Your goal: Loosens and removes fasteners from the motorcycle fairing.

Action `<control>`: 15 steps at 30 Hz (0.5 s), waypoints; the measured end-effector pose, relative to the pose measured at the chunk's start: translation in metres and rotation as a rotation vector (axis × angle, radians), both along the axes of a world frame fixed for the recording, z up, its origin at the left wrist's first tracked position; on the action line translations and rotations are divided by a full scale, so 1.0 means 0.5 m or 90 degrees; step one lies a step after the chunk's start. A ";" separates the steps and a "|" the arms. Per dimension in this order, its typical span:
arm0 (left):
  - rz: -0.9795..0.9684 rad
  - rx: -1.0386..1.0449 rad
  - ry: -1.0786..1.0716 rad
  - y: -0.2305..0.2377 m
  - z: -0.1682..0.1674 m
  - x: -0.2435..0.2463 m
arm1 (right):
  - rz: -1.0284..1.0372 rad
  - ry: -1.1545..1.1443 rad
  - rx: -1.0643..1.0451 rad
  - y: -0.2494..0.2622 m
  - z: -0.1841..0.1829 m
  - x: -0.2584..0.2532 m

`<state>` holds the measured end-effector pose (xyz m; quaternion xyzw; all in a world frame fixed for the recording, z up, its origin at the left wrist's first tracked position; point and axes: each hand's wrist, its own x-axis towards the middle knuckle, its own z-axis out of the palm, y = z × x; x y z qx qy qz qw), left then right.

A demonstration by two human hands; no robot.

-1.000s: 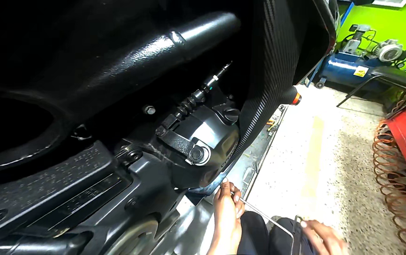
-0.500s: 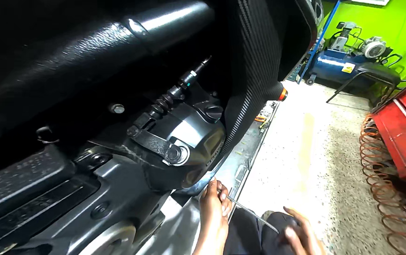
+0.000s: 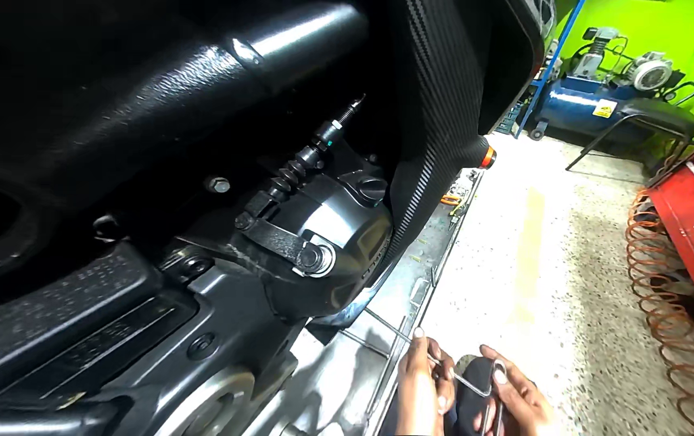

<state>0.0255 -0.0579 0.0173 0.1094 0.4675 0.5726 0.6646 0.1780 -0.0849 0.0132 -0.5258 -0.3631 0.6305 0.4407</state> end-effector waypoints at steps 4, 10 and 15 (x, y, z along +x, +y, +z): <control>0.034 -0.018 -0.016 0.014 -0.003 -0.001 | 0.105 -0.532 0.408 -0.024 -0.009 0.073; 0.055 -0.035 -0.019 0.007 -0.005 -0.003 | 0.245 -0.854 0.833 0.007 -0.070 0.129; 0.063 -0.025 -0.034 0.015 0.008 0.000 | 0.175 -0.824 0.863 0.018 -0.090 0.110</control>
